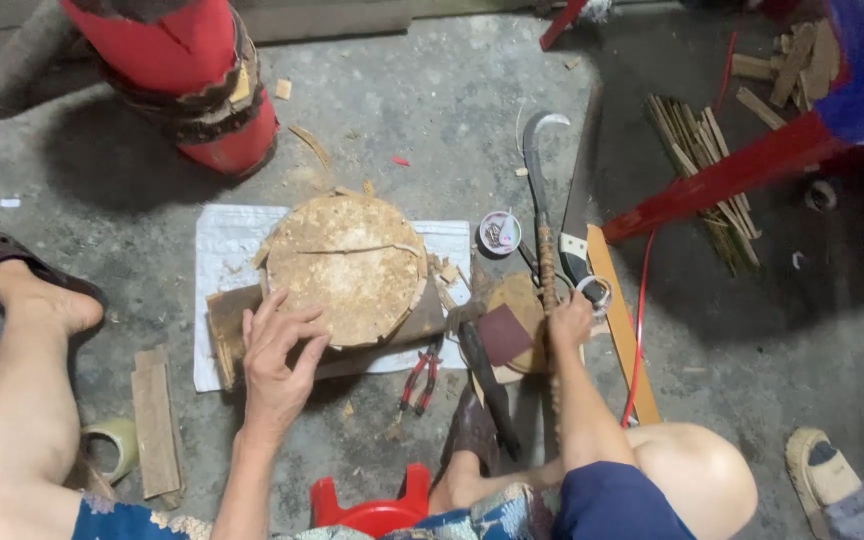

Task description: Repairing a wooden percussion instrument by hammering the frame and using pliers for adjustments

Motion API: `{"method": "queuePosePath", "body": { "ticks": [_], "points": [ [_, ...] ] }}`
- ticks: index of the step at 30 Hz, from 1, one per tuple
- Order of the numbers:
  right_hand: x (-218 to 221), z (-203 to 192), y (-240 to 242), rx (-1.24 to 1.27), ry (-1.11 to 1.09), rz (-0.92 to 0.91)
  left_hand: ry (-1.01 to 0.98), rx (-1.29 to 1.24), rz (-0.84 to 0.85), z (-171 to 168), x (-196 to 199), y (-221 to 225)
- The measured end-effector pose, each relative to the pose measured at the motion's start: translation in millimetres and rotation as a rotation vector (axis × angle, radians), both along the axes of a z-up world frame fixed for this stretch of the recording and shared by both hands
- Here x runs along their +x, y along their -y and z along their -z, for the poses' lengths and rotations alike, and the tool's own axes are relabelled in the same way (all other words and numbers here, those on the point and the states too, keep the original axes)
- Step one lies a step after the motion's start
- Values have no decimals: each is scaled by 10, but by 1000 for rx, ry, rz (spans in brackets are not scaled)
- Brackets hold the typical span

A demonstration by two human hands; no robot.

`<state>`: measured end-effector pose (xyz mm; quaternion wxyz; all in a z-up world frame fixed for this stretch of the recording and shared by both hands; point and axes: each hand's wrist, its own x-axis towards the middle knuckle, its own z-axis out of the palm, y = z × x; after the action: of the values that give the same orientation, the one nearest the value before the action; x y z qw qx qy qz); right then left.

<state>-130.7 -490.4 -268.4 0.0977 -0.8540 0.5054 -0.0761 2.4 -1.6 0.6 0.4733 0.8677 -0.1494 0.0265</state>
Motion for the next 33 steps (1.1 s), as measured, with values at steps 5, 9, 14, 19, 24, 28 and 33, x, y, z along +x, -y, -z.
{"method": "queuePosePath", "body": {
  "ticks": [5, 9, 14, 19, 24, 28, 33],
  "points": [
    [117, -319, 267, 99, -347, -227, 103, -59, 71, 15, -11, -25],
    [319, -464, 287, 88, -662, -275, 96, -63, 70, 58, -1, -17],
    [403, -383, 286, 25, -572, -253, 113, -64, 64, 64, 12, -12],
    [449, -325, 396, -28, -642, -329, 106, -67, 64, 73, 16, -15],
    [576, -510, 256, 75, -677, -291, 122, -62, 58, 107, 29, -12],
    [599, -443, 318, 114, -692, -256, 114, -65, 60, 125, 17, -26],
    [583, -355, 420, 261, -706, -173, 116, -77, 59, 81, 45, -12]
  ]
}}
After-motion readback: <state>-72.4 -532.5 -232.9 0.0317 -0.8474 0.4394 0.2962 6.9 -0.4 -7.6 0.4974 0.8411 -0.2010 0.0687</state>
